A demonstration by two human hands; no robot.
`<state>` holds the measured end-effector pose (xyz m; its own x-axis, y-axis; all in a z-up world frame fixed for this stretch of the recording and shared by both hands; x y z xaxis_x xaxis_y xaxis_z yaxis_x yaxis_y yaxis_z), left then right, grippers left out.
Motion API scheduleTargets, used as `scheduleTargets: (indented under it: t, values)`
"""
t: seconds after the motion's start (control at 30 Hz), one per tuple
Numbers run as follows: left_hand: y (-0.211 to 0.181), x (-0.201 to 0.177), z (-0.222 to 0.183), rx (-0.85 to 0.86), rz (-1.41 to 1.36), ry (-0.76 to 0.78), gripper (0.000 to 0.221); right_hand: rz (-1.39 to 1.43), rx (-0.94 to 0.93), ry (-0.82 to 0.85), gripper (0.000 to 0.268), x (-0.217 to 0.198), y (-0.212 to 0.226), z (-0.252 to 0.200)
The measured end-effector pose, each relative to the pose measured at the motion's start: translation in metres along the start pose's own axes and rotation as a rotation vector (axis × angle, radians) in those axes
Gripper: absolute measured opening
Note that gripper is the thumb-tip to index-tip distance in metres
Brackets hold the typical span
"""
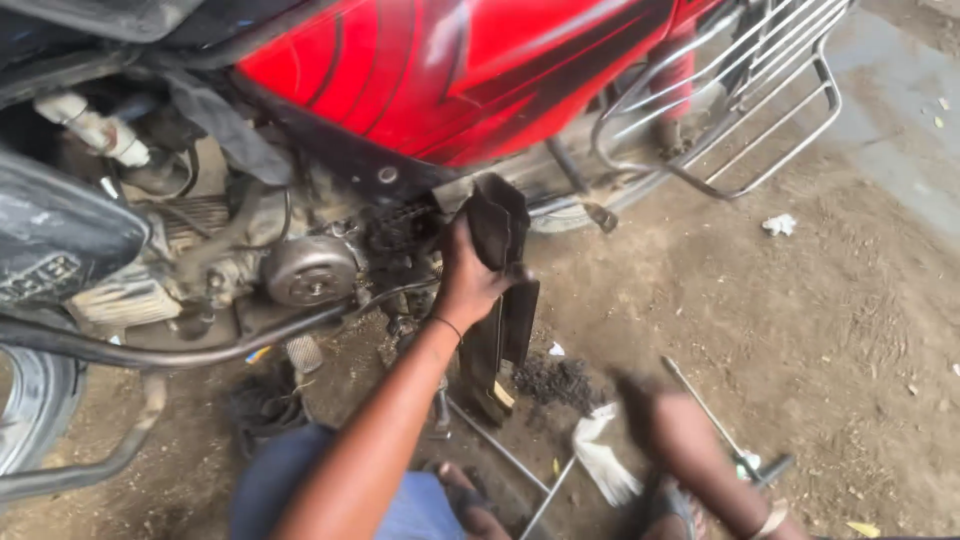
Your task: The recorder and an assistant are scraping heavy grease and dirt buildup from a motorcycle's plastic chain guard using a screwdriver.
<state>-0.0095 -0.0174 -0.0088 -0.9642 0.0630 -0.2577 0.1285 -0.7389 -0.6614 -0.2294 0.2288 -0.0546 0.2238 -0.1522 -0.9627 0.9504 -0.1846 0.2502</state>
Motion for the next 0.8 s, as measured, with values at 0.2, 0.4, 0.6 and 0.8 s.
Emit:
scheduleTargets:
  t: [0.2,0.4,0.6,0.8]
  values:
    - [-0.004,-0.006,0.011,0.022,-0.003,0.000,0.123,0.604,-0.451,-0.696,0.034,-0.134,0.082,0.003]
    - [-0.018,-0.011,0.005,0.003,-0.175,0.024,0.126,-0.034,0.124,0.404,0.048,0.078,0.058,-0.026]
    - [-0.009,-0.017,0.004,-0.088,-0.193,0.007,0.125,0.084,0.073,0.220,0.047,0.046,0.057,-0.025]
    - [-0.018,-0.021,0.015,-0.115,-0.294,0.045,0.128,0.126,-0.064,-0.194,0.042,-0.037,0.072,-0.013]
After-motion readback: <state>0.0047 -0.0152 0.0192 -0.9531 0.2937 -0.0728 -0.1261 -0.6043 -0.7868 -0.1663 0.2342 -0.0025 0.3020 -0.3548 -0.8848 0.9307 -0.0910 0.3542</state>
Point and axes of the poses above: each hand's wrist, its own z-axis towards the middle knuckle, its own x-axis out of the palm, y = z × x, the point moved 2 cm from there along z, towards the middle knuckle, and after that the axes turned 4 degrees about x, right-handed, at the moved point
